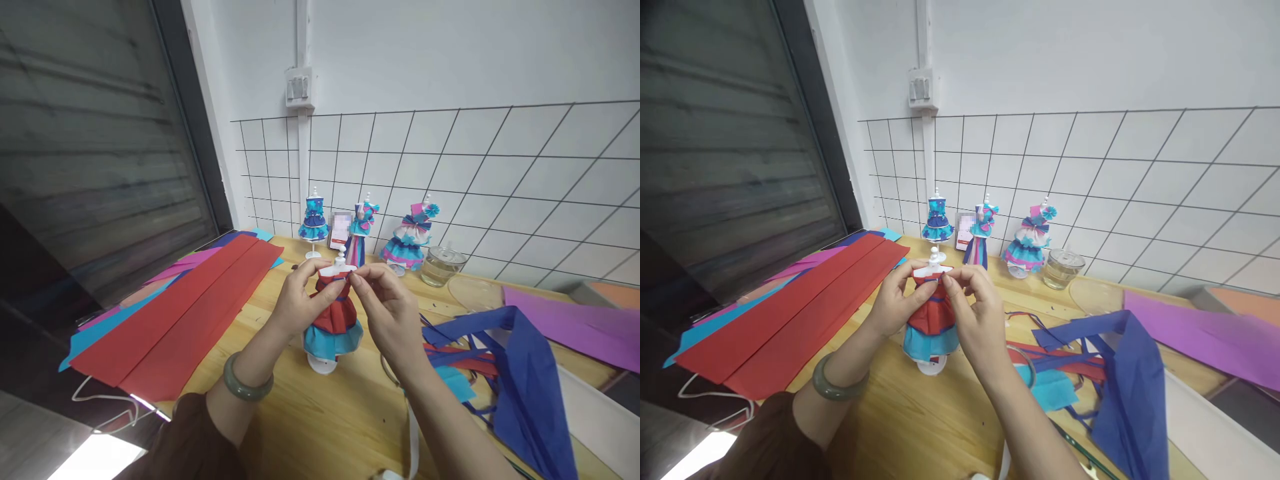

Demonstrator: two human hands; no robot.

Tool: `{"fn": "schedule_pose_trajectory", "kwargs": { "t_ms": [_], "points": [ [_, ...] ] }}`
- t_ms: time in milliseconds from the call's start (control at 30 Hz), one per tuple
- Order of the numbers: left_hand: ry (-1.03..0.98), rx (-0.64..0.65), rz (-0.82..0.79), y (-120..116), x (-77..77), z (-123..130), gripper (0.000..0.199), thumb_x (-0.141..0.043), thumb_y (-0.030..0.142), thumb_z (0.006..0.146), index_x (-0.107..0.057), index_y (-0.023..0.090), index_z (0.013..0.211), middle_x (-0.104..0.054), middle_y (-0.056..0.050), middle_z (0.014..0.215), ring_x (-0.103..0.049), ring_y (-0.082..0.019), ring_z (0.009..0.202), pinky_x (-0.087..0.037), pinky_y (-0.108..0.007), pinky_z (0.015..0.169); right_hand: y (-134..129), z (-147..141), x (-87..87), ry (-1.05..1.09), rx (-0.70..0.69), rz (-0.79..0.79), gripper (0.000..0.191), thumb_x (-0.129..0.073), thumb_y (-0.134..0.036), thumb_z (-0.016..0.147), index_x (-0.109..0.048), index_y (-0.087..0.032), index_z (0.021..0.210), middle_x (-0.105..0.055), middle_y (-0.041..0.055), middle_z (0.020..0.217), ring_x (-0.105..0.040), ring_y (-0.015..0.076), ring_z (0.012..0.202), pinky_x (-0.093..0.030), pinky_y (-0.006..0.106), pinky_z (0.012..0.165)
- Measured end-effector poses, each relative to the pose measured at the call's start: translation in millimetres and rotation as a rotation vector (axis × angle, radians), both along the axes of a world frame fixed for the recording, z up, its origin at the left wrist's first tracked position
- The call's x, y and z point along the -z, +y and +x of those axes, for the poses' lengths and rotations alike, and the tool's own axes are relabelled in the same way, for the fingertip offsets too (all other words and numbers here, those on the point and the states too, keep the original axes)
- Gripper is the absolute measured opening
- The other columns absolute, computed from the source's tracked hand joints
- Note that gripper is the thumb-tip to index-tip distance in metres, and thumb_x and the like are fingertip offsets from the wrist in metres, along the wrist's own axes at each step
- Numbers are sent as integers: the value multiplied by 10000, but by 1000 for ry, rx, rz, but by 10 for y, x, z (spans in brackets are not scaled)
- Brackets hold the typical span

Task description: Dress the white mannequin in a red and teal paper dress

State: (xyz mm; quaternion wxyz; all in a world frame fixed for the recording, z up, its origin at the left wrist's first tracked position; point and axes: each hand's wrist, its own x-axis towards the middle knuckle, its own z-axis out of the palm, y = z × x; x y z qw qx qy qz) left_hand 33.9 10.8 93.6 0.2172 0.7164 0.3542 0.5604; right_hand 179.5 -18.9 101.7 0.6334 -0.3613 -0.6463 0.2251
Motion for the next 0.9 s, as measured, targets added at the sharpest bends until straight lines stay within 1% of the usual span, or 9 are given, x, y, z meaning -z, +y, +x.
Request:
{"fn": "schedule_pose_trajectory", "kwargs": {
  "t_ms": [200, 333, 433, 533, 633, 767, 900],
  "points": [
    [7, -18, 41, 18, 0, 10, 222, -616, 309, 775, -585, 200, 965, -650, -49, 1022, -592, -201, 995, -458, -325, 876, -12, -21, -1, 55, -55, -64, 83, -522, -281, 892, -583, -228, 879, -555, 14, 840, -521, 153, 780, -419, 291, 701],
    [6, -39, 78, 5, -21, 19, 199, -594, 277, 786, -589, 195, 966, -652, -44, 1010, -594, -189, 983, -459, -310, 871, -19, -9, -24, 104, -61, -96, 158, -499, -305, 902, -614, -220, 836, -537, 2, 785, -511, 144, 769, -413, 279, 714],
    [10, -50, 78, -9, -43, 22, 192, -584, 273, 794, -597, 193, 969, -653, -46, 1013, -595, -185, 979, -455, -311, 878, 5, -11, -9, 179, -82, -123, 106, -571, -310, 855, -616, -228, 907, -572, 9, 825, -533, 153, 788, -428, 296, 727],
    [25, -67, 82, -14, -54, 22, 182, -582, 268, 793, -601, 195, 958, -654, -43, 1008, -597, -186, 967, -456, -315, 872, 43, -22, 27, 198, -94, -123, 213, -654, -290, 791, -583, -239, 985, -591, 17, 861, -541, 162, 780, -434, 321, 721],
    [28, -71, 73, -11, -52, 24, 182, -583, 278, 793, -598, 198, 955, -655, -40, 991, -597, -187, 959, -458, -313, 859, 65, -31, 50, 176, -97, -118, 224, -658, -285, 786, -579, -235, 989, -586, 19, 836, -540, 165, 762, -434, 332, 709],
    [20, -37, 28, -14, -55, 24, 189, -578, 299, 808, -595, 200, 968, -654, -42, 996, -592, -192, 971, -453, -320, 867, 62, -29, 56, 171, -78, -121, 203, -654, -288, 786, -586, -235, 969, -588, 24, 848, -545, 168, 765, -437, 335, 703],
    [24, 51, -25, -22, -79, -13, 249, -573, 341, 822, -583, 193, 1023, -641, -57, 1048, -579, -203, 1009, -443, -327, 894, 59, -13, 64, 163, -43, -132, 210, -654, -295, 782, -591, -229, 972, -597, 28, 835, -550, 174, 765, -443, 345, 714]
  ]
}}
